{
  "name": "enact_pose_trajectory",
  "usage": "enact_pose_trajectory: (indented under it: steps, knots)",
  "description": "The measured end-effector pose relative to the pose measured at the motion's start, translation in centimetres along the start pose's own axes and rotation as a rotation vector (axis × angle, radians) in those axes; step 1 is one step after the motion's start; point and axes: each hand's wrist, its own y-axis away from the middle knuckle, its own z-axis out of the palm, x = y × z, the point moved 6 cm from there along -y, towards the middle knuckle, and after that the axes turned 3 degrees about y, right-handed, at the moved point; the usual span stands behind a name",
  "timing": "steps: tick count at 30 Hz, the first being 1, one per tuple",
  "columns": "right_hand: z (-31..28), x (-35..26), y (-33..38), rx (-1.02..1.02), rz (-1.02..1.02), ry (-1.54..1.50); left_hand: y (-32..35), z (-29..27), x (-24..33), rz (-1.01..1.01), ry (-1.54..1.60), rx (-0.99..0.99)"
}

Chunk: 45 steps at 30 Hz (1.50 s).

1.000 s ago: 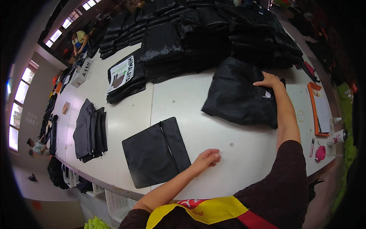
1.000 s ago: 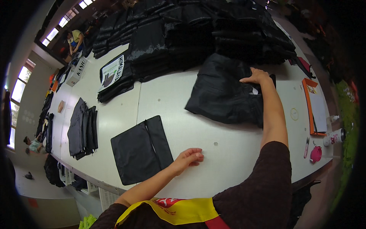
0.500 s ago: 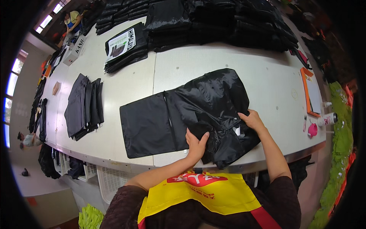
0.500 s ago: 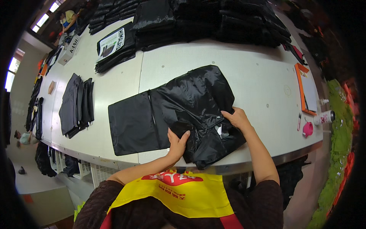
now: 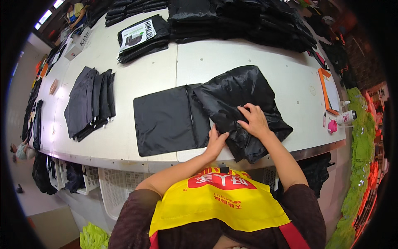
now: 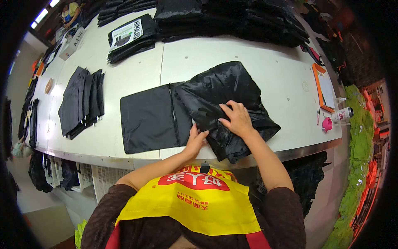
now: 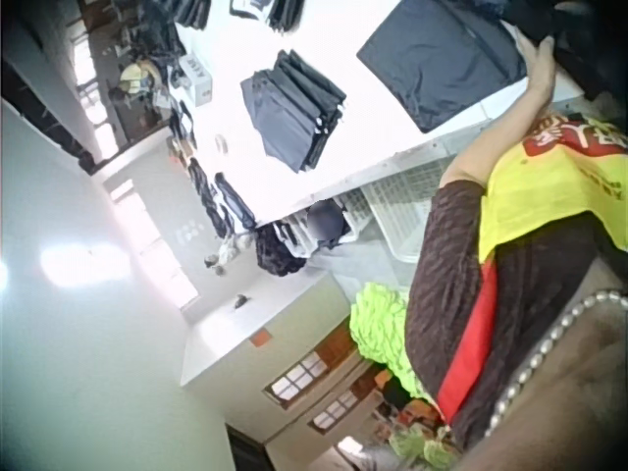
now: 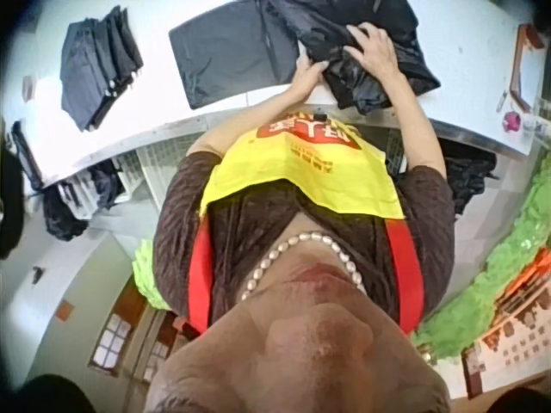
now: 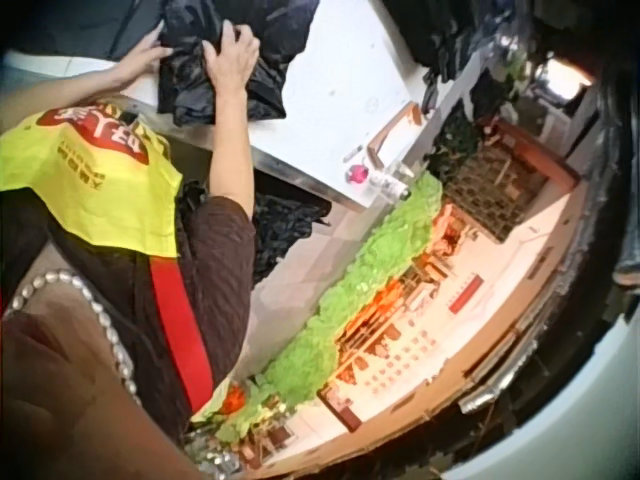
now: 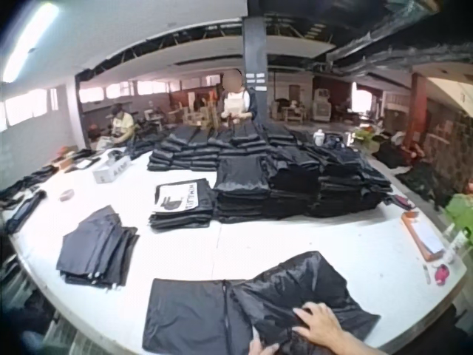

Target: The person folds black garments, inserts a paper insert into each, and places them into black plastic bags. The person stacks the finished packages on the table and continues the process with additional items.

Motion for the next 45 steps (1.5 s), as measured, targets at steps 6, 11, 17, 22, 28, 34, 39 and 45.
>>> enact_pose_trajectory:
  steps: [6, 11, 17, 22, 28, 34, 39, 45]
  knots:
    - [0.4, 1.1, 0.1, -0.007, 0.067, -0.124, 2.7, -1.4, 6.3, 1.147, -1.509, -0.034]
    - [0.3, 1.6, -0.3, 0.023, 0.068, -0.208, -1.7, 0.5, 6.7, 1.452, -1.65, -0.191]
    - [0.4, 3.6, 0.3, 0.098, 0.061, -0.257, -4.3, 0.5, 6.9, 1.54, -1.614, -0.55]
    - [0.7, 3.9, 0.3, 0.124, 0.057, -0.275, -5.3, 1.6, 7.8, 1.613, -1.551, -0.54]
    - [0.7, 3.9, 0.1, 0.103, 0.002, -0.293, -7.1, 4.9, 10.0, 1.572, -1.525, -0.705]
    - [0.1, 4.3, 2.0, -0.097, -0.115, -0.472, -2.1, 7.8, 8.8, 1.445, -1.41, -1.06]
    - [-4.6, 6.9, 0.2, 0.201, 0.342, -0.123, 2.4, 8.4, 6.2, 1.292, -1.368, -1.079]
    - [0.6, 11.6, 1.0, -0.614, 0.679, -0.343, 3.7, 9.2, 6.5, 1.141, -1.463, -1.034]
